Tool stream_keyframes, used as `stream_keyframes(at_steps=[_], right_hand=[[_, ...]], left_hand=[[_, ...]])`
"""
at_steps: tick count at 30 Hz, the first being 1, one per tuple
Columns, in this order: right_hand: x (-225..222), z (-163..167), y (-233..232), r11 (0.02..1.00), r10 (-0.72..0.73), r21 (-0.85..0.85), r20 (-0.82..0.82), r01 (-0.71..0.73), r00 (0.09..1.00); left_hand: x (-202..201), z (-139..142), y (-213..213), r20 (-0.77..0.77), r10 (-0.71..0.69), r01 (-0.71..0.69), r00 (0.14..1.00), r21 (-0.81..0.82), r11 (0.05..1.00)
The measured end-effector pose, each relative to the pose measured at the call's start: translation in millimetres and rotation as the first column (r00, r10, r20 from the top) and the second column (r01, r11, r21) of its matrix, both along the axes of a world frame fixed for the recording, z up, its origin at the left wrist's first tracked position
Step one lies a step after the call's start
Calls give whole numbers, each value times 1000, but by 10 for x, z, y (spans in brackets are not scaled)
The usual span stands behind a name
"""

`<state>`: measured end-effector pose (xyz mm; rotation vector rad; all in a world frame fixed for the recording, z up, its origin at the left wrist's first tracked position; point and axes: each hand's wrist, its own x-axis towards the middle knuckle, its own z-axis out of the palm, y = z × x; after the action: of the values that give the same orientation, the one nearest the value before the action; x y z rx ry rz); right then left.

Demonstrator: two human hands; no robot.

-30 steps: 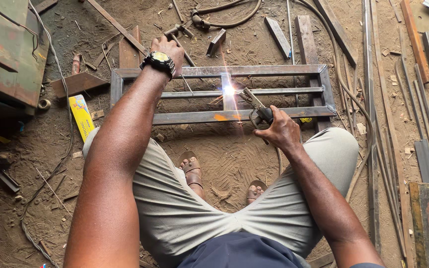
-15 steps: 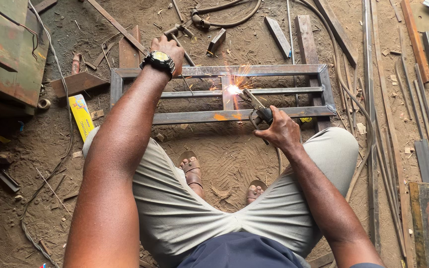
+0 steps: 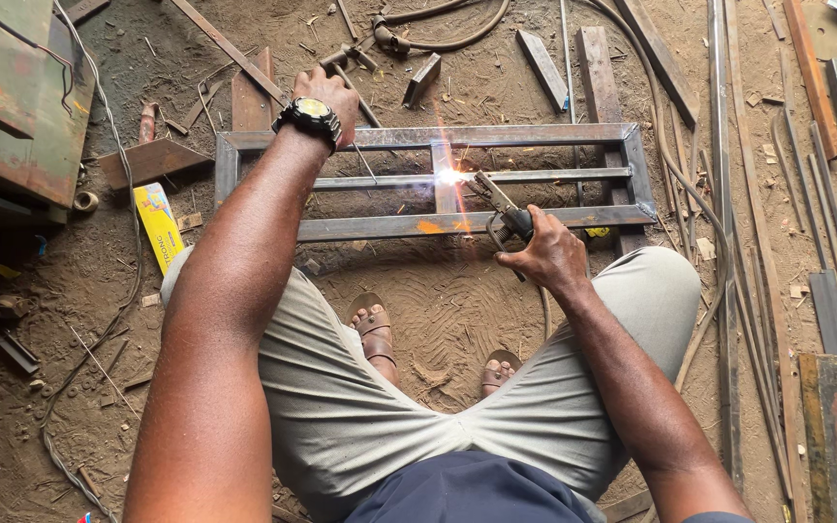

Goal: The person welds a rectangular metal frame using a handheld welding torch. They hold the frame with one hand and apply the torch to the joints, producing bright sparks. The person repositions the frame and continues welding different sections.

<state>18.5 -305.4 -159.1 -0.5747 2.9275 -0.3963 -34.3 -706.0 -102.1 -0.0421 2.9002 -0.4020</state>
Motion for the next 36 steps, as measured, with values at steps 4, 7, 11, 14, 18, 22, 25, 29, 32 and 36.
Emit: stream_keyframes(at_steps=[4, 7, 11, 14, 18, 22, 25, 29, 32, 36], right_hand=[[-8, -8, 2, 1000, 8, 2, -8, -8, 1000], [-14, -20, 9, 1000, 8, -14, 2, -8, 1000], [-15, -38, 15, 1000, 0, -9, 9, 0, 1000], [-18, -45, 16, 1000, 3, -1, 6, -3, 1000], [-11, -49, 19, 1000, -2, -4, 21, 3, 1000], [-16, -54, 23, 1000, 5, -4, 26, -5, 1000], [-32, -59, 30, 1000, -9, 0, 33, 9, 999], [-37, -68, 27, 1000, -6, -3, 19, 6, 1000], [-37, -70, 25, 1000, -5, 0, 18, 5, 1000], [-45, -69, 24, 1000, -3, 0, 7, 3, 1000]], left_hand=[[-2, 24, -4, 39, 6, -7, 999, 15, 1000], [13, 40, 4, 16, 2, -2, 1000, 2, 1000], [15, 42, 6, 27, 7, -7, 1000, 20, 1000], [3, 30, -1, 25, -2, 2, 1000, 8, 1000], [-3, 19, -5, 23, 2, -2, 1000, 9, 1000], [0, 23, 5, 34, 6, -6, 999, 5, 1000], [0, 33, 13, 69, 16, -16, 998, 2, 1000], [5, 30, 7, 38, 11, -12, 999, 11, 1000], [0, 27, -6, 32, 5, -5, 999, 14, 1000], [-2, 34, -24, -3, 0, 0, 1000, 34, 999]])
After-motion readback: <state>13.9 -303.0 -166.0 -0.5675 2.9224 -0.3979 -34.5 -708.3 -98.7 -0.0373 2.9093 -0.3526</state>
